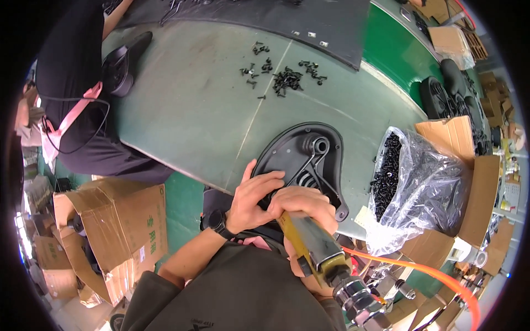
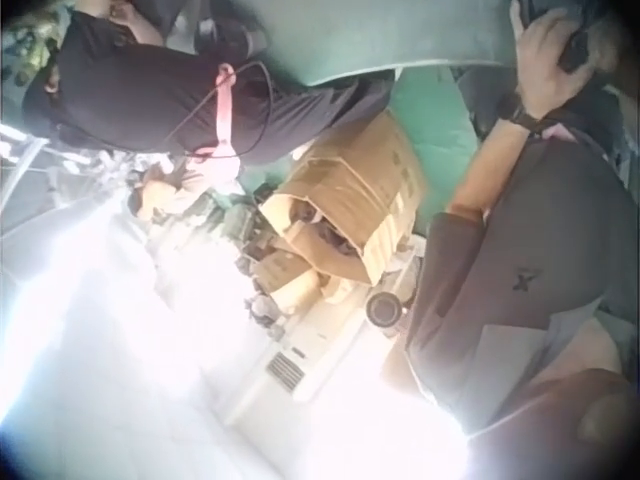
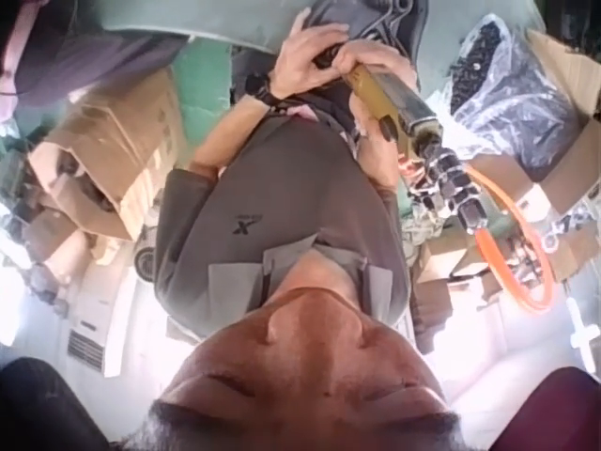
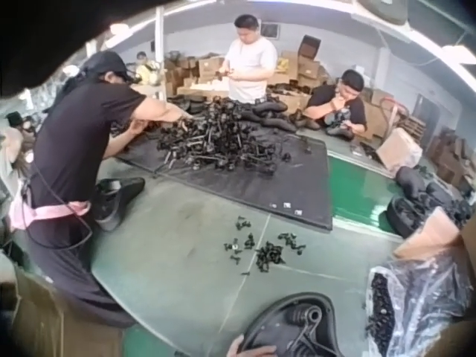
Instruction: Assembling the base and frame components onto bicycle seats using a pneumatic screwdriver.
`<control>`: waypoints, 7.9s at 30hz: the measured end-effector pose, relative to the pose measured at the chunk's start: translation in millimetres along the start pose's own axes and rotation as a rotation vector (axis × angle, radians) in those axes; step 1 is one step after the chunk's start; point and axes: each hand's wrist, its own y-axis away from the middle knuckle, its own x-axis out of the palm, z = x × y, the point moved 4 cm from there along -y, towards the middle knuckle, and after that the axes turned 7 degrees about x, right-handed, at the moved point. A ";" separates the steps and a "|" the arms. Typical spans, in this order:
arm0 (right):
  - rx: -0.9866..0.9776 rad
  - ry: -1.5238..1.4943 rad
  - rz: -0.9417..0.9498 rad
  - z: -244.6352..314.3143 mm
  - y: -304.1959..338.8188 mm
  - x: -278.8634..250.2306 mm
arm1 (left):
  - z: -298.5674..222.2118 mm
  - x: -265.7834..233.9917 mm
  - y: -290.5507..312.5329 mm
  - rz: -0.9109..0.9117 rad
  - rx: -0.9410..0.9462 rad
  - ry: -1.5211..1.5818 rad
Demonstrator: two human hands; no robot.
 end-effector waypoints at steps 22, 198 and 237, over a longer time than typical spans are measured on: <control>0.048 -0.105 -0.190 -4.8 9.9 20.1 | 2.2 -10.8 5.6 0.194 -0.032 0.132; 0.802 -0.727 -0.730 -84.0 176.4 -98.2 | 64.3 -32.6 -13.9 -0.190 -0.204 -0.308; 0.784 -1.047 -0.596 -102.6 186.6 -107.9 | 57.0 -30.0 -13.1 -0.150 -0.236 -0.244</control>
